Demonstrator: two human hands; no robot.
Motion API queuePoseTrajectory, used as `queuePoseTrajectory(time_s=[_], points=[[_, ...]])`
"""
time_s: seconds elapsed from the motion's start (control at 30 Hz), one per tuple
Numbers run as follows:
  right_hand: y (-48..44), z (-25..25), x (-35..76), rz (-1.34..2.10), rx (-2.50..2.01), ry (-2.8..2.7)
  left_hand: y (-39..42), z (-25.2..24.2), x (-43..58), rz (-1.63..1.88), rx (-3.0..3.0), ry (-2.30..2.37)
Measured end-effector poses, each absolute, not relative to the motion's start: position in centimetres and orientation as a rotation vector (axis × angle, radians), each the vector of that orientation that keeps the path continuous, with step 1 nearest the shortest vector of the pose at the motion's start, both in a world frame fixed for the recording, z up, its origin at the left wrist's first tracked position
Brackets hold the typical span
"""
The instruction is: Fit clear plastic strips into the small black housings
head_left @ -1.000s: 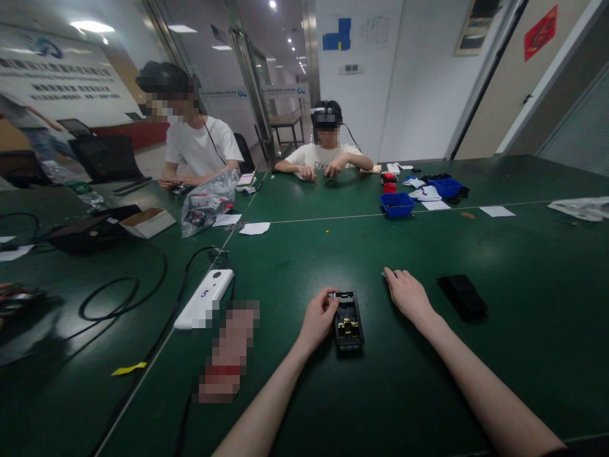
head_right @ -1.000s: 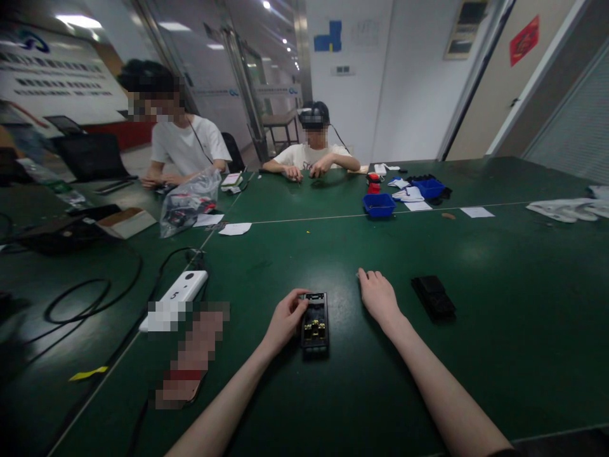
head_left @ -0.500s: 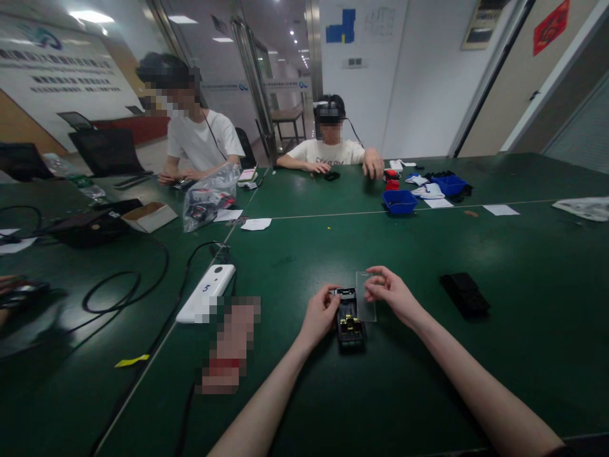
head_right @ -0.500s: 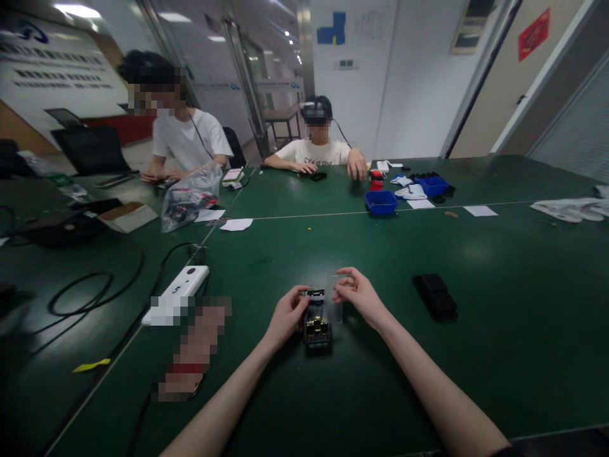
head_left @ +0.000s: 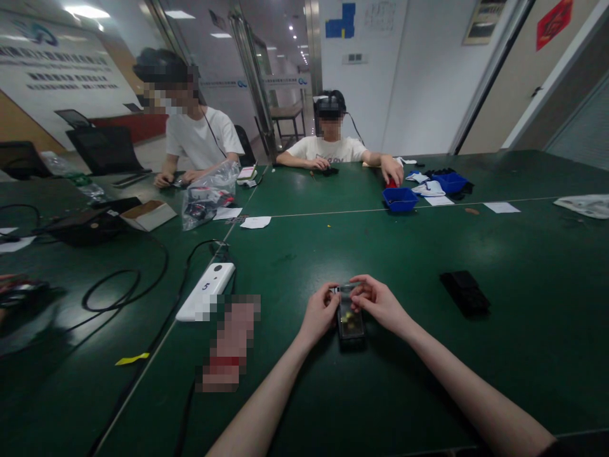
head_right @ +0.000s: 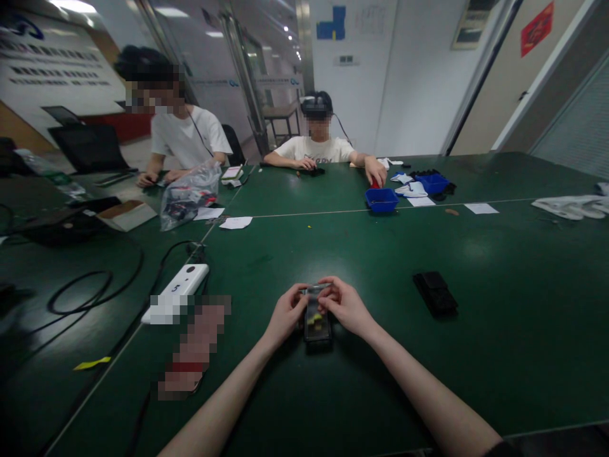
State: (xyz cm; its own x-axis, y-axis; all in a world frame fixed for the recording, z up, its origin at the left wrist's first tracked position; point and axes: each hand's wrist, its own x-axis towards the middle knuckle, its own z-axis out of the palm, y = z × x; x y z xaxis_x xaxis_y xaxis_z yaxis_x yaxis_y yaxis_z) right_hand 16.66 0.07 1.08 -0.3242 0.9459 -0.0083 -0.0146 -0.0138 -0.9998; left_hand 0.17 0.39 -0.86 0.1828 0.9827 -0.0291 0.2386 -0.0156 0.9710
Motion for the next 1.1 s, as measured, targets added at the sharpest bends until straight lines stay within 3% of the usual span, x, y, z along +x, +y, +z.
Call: queuePoseTrajectory(time_s=[0.37,1.1], points=[[0.4,1.0,17.4,1.050,-1.253,-1.821,0.3,-0.9,0.1,0.937,1.418,1.185],[0.5,-0.2,17.6,1.133,-1.350,-1.824,0.4,-0.5,0.2,1.053,1.450,1.246]])
